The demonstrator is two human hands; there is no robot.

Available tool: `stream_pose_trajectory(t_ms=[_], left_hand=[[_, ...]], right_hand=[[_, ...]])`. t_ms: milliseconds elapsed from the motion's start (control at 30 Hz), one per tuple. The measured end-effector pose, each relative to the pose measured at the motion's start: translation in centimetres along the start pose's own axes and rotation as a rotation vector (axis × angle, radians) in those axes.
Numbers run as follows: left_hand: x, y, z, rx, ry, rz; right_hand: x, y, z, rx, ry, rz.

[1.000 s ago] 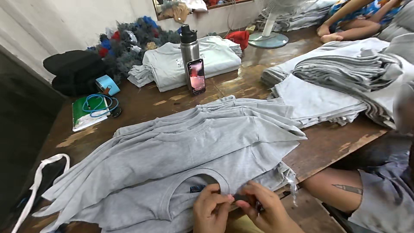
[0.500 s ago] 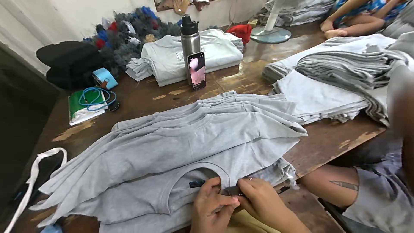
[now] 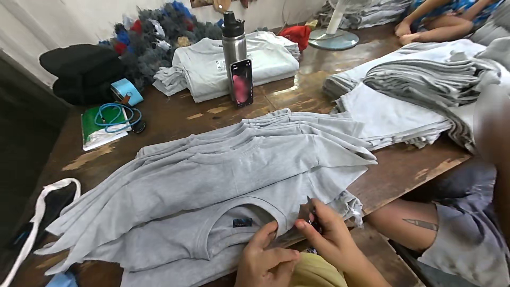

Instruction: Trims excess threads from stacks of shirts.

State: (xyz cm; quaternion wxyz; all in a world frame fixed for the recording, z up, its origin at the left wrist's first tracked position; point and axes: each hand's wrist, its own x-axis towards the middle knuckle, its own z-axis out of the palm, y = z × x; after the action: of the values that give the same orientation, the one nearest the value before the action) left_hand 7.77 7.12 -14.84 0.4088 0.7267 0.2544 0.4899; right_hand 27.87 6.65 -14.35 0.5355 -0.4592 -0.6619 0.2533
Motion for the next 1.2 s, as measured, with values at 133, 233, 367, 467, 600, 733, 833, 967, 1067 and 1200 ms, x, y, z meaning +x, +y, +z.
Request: stream_pose_trajectory(t_ms=[133, 233, 367, 467, 600, 733, 833, 967, 1067, 1200], left_hand=[[-0.1, -0.3, 0.3, -0.093, 0.117, -0.051], [0.2, -0.3, 0.1, -0.144, 0.127, -0.081], [0.1, -0.6, 0.4, -0.142, 0.127, -0.060], [0.1, -0.6, 0.5, -0.121, 0.122, -0.048], [0.0, 0.0, 0.6, 0.089, 0.117, 0.001], [0.1, 0.6, 0.7, 0.294, 0.092, 0.049], [0.1, 0.2, 0.6, 0.266, 0.081, 0.050], [0.5, -0.5, 0.7, 0.198, 0.108, 0.057], [0.7, -0.7, 0.7, 0.175, 0.139, 0.050], [0.5, -0.7, 0.9, 0.227, 0.134, 0.021]], right_hand=[[0.1, 0.4, -0.3, 0.067, -0.032, -0.042], [-0.4, 0.3, -0.4, 0.056, -0.048, -0.126], [-1.0, -0.1, 0.4, 0.014, 0.006, -0.208], [-1.0, -0.1, 1.1, -0.101, 0.078, -0.259], [-0.8, -0.1, 1.3, -0.286, 0.103, -0.366], [-1.0, 0.0, 1.3, -0.337, 0.041, -0.327], [-1.2, 0.0, 1.2, -0.240, -0.001, -0.267], [-1.5, -0.2, 1.7, -0.040, 0.007, -0.261], [-1.4, -0.4, 2.3, 0.077, 0.006, -0.268], [-1.5, -1.2, 3.1, 0.111, -0.047, -0.315]])
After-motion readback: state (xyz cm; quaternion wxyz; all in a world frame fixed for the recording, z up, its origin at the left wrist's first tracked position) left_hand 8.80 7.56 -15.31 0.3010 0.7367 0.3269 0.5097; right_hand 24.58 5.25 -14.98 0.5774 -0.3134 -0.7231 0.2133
